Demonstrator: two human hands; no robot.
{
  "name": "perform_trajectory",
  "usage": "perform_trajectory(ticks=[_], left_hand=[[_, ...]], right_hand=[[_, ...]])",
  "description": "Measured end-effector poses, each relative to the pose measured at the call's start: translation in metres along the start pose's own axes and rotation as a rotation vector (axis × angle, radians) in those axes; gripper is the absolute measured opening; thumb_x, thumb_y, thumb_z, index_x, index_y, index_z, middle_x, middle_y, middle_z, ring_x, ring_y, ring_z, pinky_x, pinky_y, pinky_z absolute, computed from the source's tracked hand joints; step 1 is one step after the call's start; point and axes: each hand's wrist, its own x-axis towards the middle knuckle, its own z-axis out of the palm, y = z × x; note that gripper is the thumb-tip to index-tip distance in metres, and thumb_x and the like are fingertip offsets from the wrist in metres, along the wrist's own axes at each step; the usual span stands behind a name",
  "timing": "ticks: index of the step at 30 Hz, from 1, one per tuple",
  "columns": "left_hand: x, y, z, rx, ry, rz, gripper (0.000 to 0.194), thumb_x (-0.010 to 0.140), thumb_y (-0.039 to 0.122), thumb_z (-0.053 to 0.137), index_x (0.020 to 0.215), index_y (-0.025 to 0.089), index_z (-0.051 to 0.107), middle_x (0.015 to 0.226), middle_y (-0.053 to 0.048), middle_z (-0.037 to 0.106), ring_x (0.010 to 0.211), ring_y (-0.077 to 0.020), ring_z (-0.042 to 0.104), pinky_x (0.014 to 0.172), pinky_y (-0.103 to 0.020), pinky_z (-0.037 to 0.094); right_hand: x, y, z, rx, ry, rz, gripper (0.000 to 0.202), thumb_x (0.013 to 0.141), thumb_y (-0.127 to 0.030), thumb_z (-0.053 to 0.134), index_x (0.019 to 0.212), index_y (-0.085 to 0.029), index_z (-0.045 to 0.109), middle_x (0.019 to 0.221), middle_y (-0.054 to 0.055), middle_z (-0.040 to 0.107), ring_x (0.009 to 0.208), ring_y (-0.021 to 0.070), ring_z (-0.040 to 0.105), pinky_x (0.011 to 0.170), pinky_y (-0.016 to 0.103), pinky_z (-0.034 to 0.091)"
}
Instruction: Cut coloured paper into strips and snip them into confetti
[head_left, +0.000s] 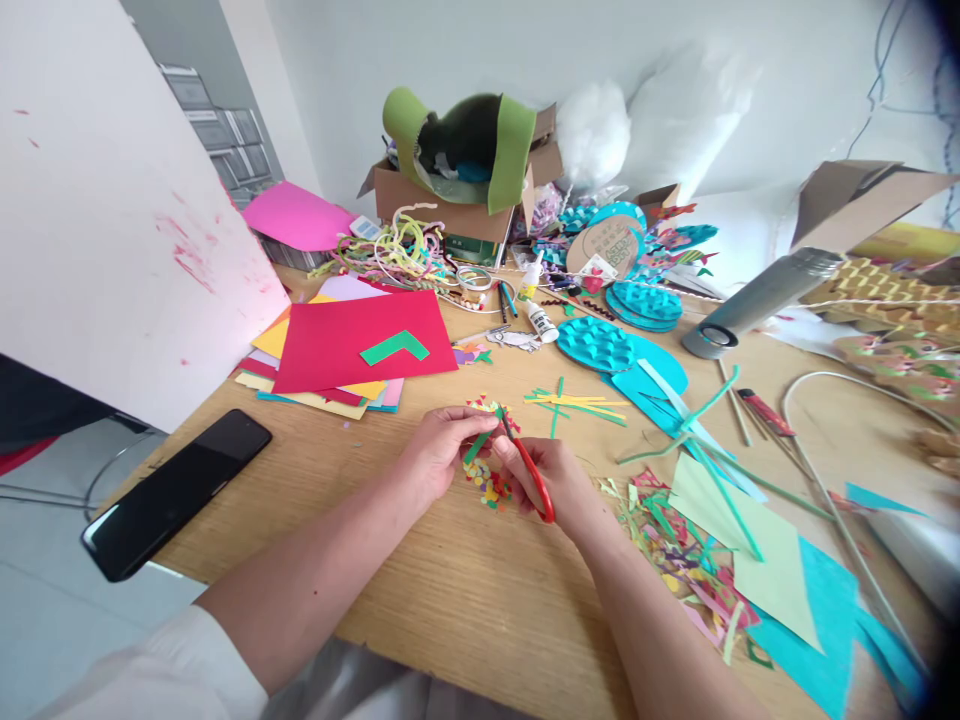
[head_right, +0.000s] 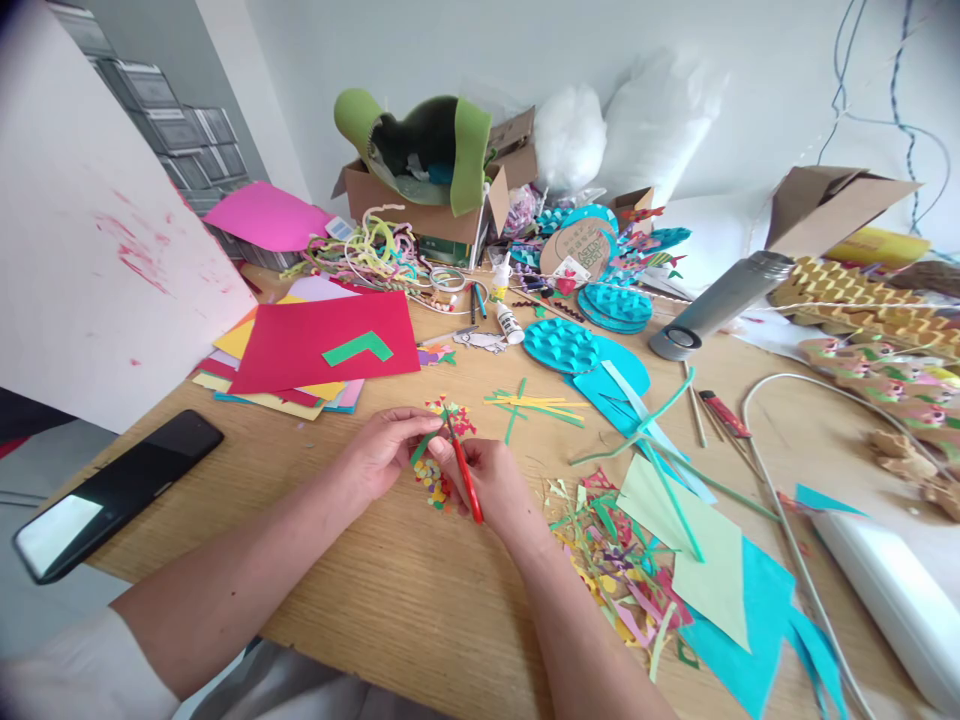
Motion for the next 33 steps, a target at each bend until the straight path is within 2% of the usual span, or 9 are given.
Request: perform_trajectory(ticks=[11,33], left_hand=[[-0.0016,0.0014,0.0013,-0.021,0.019,-0.023,0.015,0.051,0.021,0.077,0.062,0.013,0.07,0.064,-0.004,0.065,0.056,-0.0111,0.055,0.054,-0.023,0.042],[0.0009,-0.0004,0.0,-0.026,-0.025,-0.046,0.019,0.052,0.023,0.079,0.064,0.012,0.07,0.064,-0.004,0.064,0.056,-0.0102,0.055,0.055,-0.023,0.043]], right_hand=[[0.0004,-0.0007,0.0007,0.024,-0.002,0.017,0.053,0.077,-0.065,0.051,0.054,-0.016,0.05,0.039,-0.002,0.049,0.033,0.0089,0.044,0.036,0.018,0.032],[0.0002,-0.0014,0.0009,0.02,0.061,0.081,0.052,0.076,-0.063,0.052,0.052,-0.017,0.048,0.034,-0.003,0.044,0.028,0.0086,0.039,0.031,0.018,0.025]])
